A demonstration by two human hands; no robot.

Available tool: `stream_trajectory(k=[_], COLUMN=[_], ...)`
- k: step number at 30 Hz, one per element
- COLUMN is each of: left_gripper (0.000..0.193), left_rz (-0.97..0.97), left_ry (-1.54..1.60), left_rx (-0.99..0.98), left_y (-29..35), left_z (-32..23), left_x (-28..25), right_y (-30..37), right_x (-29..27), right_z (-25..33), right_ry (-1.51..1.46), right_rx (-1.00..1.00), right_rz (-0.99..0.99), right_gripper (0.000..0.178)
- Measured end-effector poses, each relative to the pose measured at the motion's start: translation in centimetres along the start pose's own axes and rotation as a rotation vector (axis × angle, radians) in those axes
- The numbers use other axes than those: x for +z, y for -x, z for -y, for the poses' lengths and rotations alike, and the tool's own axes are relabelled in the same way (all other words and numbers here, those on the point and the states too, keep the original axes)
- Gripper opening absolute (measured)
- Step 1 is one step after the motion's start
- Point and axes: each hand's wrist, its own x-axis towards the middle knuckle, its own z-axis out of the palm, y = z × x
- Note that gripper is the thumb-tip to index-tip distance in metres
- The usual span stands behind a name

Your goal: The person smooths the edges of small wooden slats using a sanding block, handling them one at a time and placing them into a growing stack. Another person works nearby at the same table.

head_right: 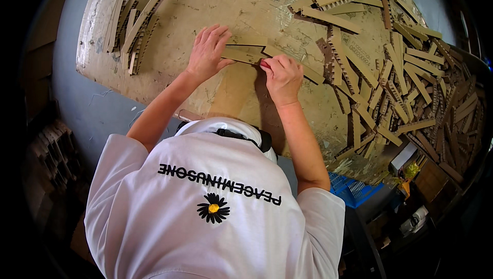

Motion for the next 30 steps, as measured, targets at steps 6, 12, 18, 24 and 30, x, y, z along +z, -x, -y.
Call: stream_trajectory(k=[6,12,18,24,30], left_gripper=[0.056,0.043,0.041,0.04,0.04], left_rz=[0.013,-0.016,0.004,0.017,0.02], left_ry=[0.009,0.055,0.057,0.041,0.026], left_rx=[0.052,0.024,0.008,-0.031,-0.037], left_y=[0.6,1.1,0.8,1.5,1.4], left_z=[-0.1,-0.1,0.0,0.7,0.5], left_x=[0.0,0.0,-0.1,-0.3,-0.1], right_y=[0.0,-2.3,-2.8,-4.2,-6.0], right_x=[0.0,-3.5,-4.4,-1.1,1.7], right_z=[0.0,-0.8,-3.5,0.4,0.3], right_ry=[0.006,-0.626,-0.728,-0.43,-0.2], right_rx=[0.019,0.709,0.767,0.294,-0.065], right_rz=[0.013,-0.301,-0.358,-0.117,-0.049], right_gripper=[0.013,0.013,0.021,0.015,0.018])
